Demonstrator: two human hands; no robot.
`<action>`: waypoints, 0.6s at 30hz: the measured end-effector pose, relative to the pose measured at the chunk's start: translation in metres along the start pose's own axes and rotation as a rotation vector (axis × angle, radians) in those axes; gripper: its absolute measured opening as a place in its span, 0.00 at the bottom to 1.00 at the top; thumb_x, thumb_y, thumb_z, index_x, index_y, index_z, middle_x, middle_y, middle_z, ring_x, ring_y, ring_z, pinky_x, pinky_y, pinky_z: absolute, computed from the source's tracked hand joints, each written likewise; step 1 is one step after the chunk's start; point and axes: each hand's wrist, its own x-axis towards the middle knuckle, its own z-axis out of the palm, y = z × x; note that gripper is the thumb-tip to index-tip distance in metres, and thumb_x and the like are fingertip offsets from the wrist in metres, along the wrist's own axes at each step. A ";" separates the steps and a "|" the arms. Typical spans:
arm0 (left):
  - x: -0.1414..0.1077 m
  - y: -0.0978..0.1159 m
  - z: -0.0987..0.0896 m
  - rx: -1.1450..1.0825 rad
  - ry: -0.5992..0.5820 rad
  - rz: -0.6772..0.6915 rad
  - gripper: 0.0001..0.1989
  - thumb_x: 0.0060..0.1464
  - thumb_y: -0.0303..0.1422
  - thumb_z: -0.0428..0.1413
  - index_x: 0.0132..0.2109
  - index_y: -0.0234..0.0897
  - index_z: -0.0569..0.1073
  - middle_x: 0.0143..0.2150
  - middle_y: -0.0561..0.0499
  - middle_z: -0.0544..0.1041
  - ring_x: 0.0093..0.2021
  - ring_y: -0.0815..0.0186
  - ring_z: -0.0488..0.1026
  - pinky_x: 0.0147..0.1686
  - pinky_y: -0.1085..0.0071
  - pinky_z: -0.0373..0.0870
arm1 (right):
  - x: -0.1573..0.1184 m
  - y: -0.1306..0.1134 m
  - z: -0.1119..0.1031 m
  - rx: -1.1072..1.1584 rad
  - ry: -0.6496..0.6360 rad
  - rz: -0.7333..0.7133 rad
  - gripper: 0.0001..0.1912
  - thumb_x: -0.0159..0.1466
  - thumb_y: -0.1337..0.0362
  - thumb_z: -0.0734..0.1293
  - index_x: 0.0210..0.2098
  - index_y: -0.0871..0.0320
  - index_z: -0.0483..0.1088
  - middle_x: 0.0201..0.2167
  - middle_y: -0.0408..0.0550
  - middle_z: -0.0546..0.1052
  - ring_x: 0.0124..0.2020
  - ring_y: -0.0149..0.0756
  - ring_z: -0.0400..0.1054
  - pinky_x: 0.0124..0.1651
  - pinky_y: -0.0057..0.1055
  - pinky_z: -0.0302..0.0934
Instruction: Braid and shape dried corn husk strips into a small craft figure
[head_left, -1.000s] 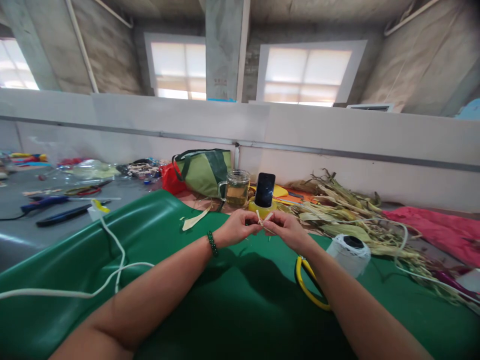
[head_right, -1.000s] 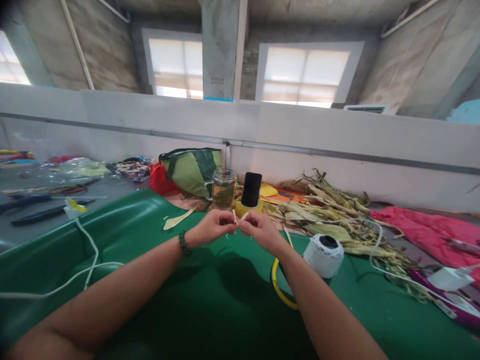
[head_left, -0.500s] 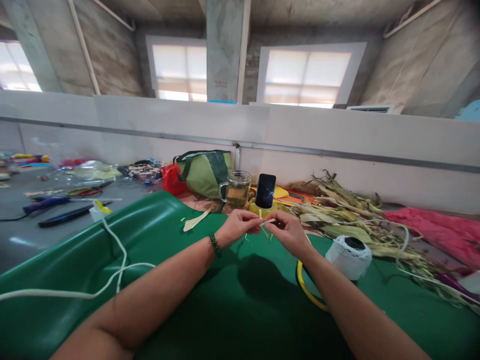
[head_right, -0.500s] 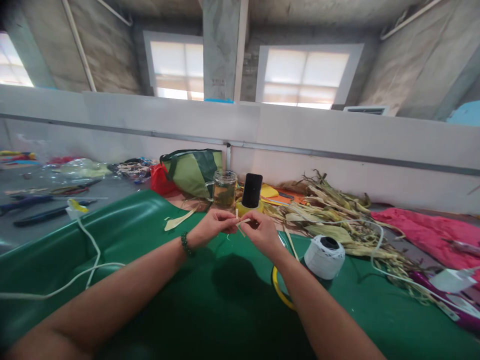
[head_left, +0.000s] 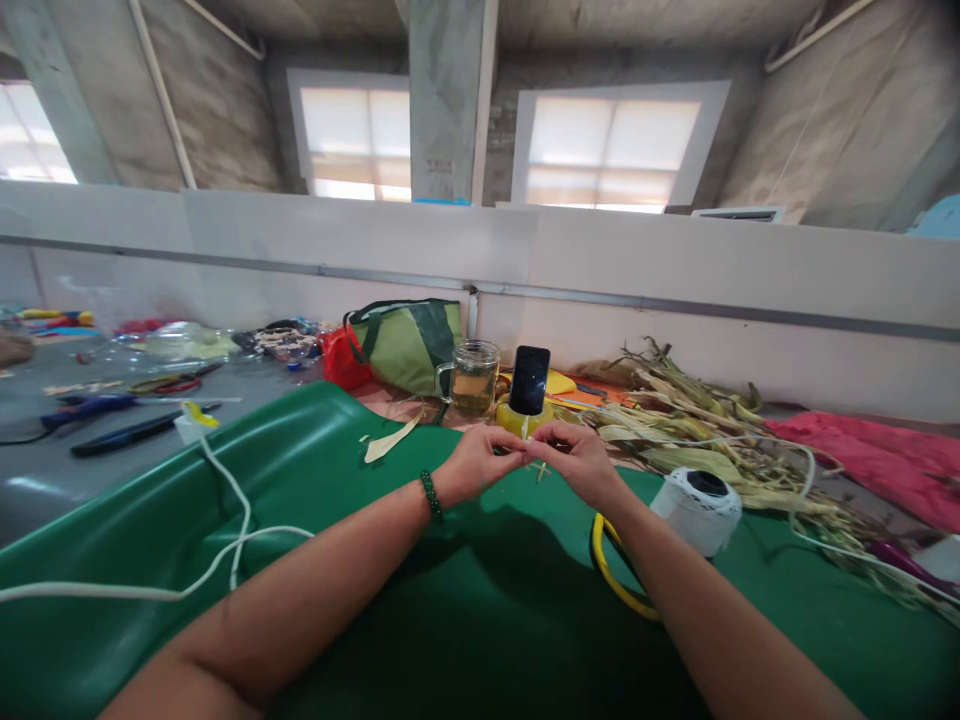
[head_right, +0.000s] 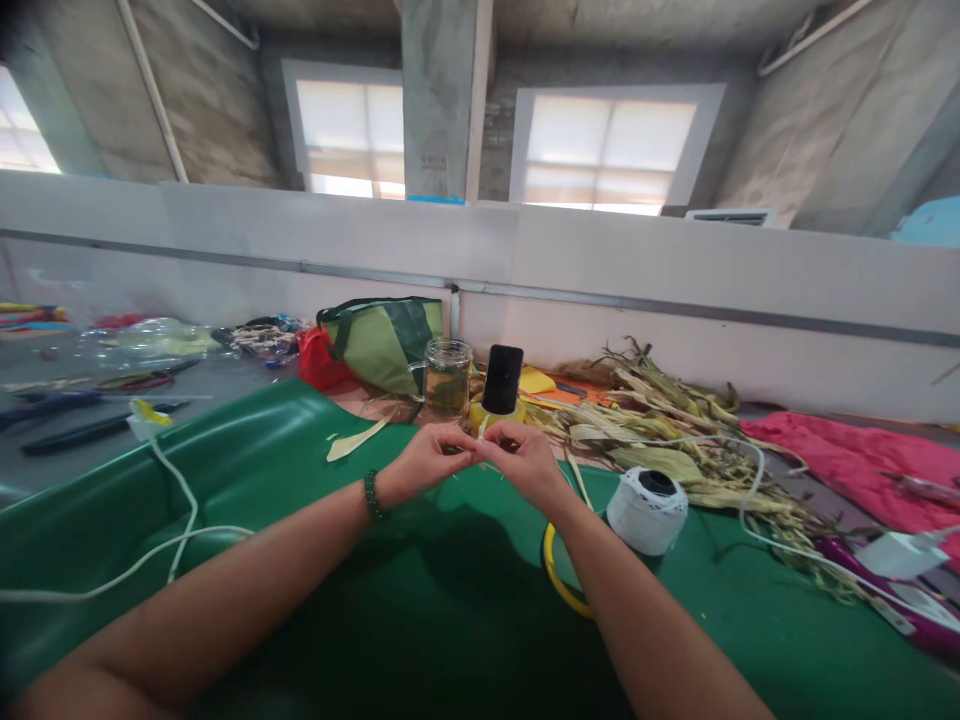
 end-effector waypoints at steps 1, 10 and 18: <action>0.000 -0.001 0.000 0.029 0.009 0.020 0.08 0.47 0.31 0.59 0.32 0.30 0.81 0.27 0.46 0.80 0.28 0.68 0.71 0.28 0.77 0.65 | -0.001 -0.001 0.000 -0.009 -0.004 -0.017 0.13 0.56 0.55 0.67 0.22 0.58 0.71 0.19 0.44 0.73 0.22 0.32 0.65 0.26 0.28 0.58; -0.002 -0.004 0.008 0.092 -0.073 0.153 0.07 0.49 0.27 0.56 0.29 0.32 0.79 0.23 0.52 0.75 0.25 0.72 0.66 0.28 0.78 0.62 | -0.007 -0.010 0.002 -0.117 0.070 -0.118 0.13 0.59 0.58 0.66 0.22 0.58 0.70 0.21 0.45 0.74 0.25 0.32 0.66 0.30 0.29 0.59; -0.001 0.001 -0.004 -0.112 -0.065 -0.012 0.10 0.47 0.34 0.59 0.28 0.29 0.73 0.23 0.52 0.73 0.24 0.73 0.65 0.25 0.77 0.60 | 0.004 0.002 -0.013 -0.012 -0.165 0.065 0.14 0.56 0.53 0.67 0.26 0.58 0.71 0.21 0.43 0.74 0.22 0.31 0.66 0.27 0.27 0.61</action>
